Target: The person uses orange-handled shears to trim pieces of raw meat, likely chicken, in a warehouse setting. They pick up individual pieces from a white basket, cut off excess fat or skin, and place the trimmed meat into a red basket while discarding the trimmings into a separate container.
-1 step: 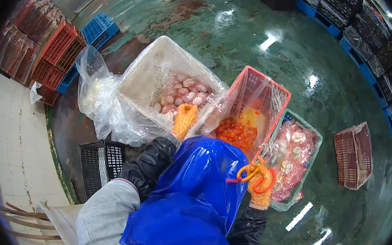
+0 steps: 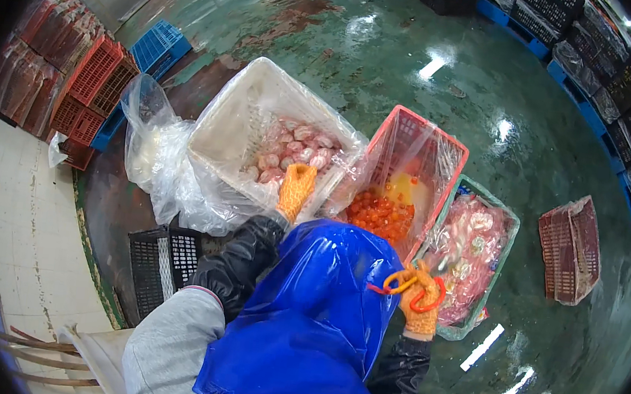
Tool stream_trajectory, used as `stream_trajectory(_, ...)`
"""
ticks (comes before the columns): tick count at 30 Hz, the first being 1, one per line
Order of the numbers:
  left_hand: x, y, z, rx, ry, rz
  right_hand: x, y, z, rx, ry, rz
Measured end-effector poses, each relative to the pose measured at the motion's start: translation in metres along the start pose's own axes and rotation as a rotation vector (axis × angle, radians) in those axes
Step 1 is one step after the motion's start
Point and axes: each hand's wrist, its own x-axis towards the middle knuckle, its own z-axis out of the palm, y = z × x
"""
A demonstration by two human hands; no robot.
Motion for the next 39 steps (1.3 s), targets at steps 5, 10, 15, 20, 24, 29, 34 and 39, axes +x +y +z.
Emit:
stream_trajectory(5, 0.063, -0.013, 0.036, 0.609, 0.199, 0.374, -0.042, 0.011, -0.055, -0.061, -0.006, 0.055)
stream_trajectory(10, 0.100, -0.028, 0.048, 0.885, -0.343, 0.025, -0.074, 0.007, -0.064, -0.132, 0.192, 0.014)
stream_trajectory(15, 0.054, 0.015, 0.059, 0.278, -0.281, 0.103, -0.087, 0.026, -0.089, -0.128, 0.256, -0.046)
stream_trajectory(20, -0.023, 0.085, 0.107, -0.003, -0.555, 0.161, -0.095, 0.028, -0.076, 0.218, 0.403, 0.006)
stream_trajectory(24, -0.079, 0.078, 0.175, -0.063, -0.807, -0.053, -0.114, 0.011, -0.062, 0.366, 0.488, 0.025)
stream_trajectory(29, -0.158, 0.080, 0.224, 0.550, -1.105, 0.164, -0.143, 0.020, -0.080, 0.369, 0.545, -0.003)
stream_trajectory(34, -0.145, 0.028, 0.223, 0.538, -1.202, 0.764, -0.152, 0.023, -0.088, 0.339, 0.553, 0.016)
stream_trajectory(39, -0.102, 0.023, 0.170, -0.196, -0.887, 0.048, -0.129, 0.024, -0.080, 0.364, 0.424, -0.005)
